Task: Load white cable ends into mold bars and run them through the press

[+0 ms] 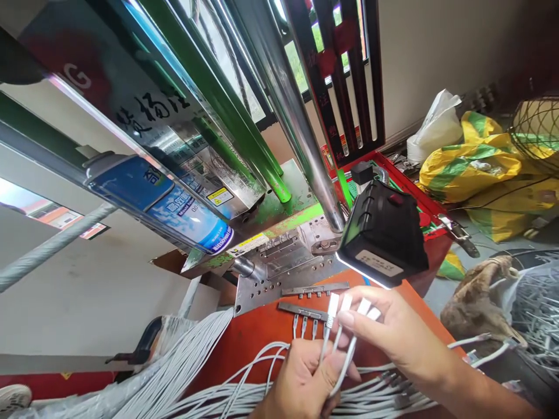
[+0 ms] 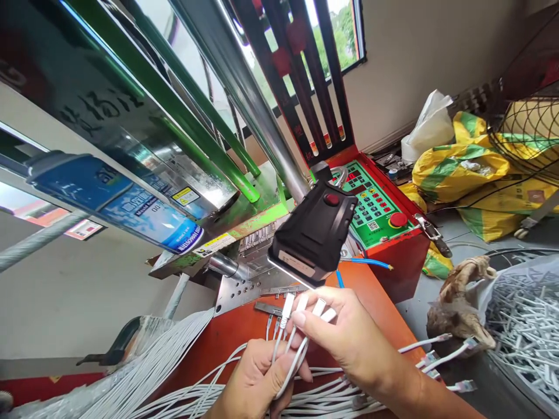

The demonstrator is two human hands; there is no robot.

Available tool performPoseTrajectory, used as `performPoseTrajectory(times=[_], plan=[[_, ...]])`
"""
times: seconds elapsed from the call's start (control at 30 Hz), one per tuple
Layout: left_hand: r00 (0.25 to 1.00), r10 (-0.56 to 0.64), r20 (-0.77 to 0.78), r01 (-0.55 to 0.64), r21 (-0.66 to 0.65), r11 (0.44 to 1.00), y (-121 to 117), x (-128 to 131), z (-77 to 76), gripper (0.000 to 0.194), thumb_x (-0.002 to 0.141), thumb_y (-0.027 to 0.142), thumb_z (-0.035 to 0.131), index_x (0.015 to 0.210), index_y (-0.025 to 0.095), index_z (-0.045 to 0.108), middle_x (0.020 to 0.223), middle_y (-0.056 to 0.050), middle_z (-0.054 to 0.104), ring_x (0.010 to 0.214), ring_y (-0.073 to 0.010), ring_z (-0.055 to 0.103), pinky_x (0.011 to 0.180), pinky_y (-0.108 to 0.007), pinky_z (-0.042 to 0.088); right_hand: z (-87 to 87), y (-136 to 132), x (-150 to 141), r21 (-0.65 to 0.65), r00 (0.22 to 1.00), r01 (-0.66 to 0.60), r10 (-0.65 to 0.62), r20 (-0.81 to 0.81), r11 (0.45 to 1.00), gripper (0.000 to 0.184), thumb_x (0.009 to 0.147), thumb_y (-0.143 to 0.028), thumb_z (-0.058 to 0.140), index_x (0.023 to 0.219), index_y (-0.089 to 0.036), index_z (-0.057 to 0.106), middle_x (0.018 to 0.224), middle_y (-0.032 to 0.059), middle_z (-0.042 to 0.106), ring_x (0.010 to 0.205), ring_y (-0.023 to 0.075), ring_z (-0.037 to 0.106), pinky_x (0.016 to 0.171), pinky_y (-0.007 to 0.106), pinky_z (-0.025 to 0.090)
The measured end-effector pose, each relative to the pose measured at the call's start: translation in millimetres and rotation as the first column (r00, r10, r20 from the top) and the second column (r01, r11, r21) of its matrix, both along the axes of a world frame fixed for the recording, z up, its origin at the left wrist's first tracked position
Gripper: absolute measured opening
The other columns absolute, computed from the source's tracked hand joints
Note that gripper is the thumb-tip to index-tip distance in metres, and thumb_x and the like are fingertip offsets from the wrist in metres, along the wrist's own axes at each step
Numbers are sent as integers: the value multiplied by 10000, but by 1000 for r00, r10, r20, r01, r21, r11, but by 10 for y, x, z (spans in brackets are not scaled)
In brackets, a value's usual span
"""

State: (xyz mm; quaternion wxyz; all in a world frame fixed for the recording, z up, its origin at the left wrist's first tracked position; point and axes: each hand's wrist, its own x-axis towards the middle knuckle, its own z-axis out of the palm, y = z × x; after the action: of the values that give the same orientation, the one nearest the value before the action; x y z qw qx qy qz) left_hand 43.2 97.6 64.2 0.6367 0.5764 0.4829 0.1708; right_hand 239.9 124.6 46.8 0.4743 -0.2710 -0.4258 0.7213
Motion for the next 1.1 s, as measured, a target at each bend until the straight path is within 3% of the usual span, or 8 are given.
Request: performPoseTrajectory(times=[0.33,0.43,0.53,0.6,0.67,0.73,0.87,1.1], plan=[[1000,0,-9,1,83,997,-131,57,82,686,962,723,481,967,79,715,514,24,443,461,-76,345,492,-231,258,-32,-76,12,-45,999,8,-11,-49,999,403,837,-576,766,820,-187,661,714,20,665,596,160,629,551,293,528],[1000,-9,-24,17,368,930,-144,-151,104,554,912,665,611,866,123,716,588,-4,482,541,-105,393,542,-248,313,-72,-88,70,-38,997,67,-65,41,997,449,839,-613,744,926,-177,680,786,41,701,687,172,659,642,307,549],[913,401,73,-303,778,550,68,-653,157,424,903,572,650,767,172,678,645,-22,563,587,-142,492,594,-270,409,-227,-98,167,92,958,72,-94,272,993,499,929,-623,616,1181,-194,649,1044,102,740,920,234,705,811,382,576],[648,729,221,-537,811,231,243,-1035,177,452,983,591,484,955,178,665,752,-44,618,675,-191,576,683,-332,506,-371,-103,189,310,823,68,-229,520,948,435,982,-537,561,1279,-223,618,1225,118,701,1121,269,657,987,457,523],[453,885,110,-480,867,138,297,-1284,123,508,990,558,484,1234,126,592,1032,-142,667,962,-289,651,894,-456,535,-494,-101,139,519,620,-41,-385,683,854,342,1009,-409,520,1287,-236,619,1292,116,663,1187,281,601,1051,487,463],[425,905,-7,-333,928,164,159,-1293,-26,619,981,487,552,1450,100,435,1376,-231,553,1315,-355,526,1120,-524,418,-564,-87,18,586,453,-217,-452,769,780,265,1014,-293,466,1194,-225,649,1206,117,669,1103,285,595,975,478,475],[798,350,-490,243,794,557,-371,-782,-414,490,1019,433,532,1456,216,489,1519,-153,489,1433,-317,431,1192,-506,372,-608,-25,-276,561,185,-394,-535,824,728,230,960,-123,446,1000,-206,657,1008,115,635,957,276,552,829,408,448],[788,123,-604,495,738,458,-491,-577,-448,555,1037,609,342,1106,152,650,969,-120,650,919,-253,576,840,-393,449,-691,119,-178,637,371,-214,-542,754,740,280,1061,-338,357,912,-226,566,935,89,563,865,237,513,791,384,443]])
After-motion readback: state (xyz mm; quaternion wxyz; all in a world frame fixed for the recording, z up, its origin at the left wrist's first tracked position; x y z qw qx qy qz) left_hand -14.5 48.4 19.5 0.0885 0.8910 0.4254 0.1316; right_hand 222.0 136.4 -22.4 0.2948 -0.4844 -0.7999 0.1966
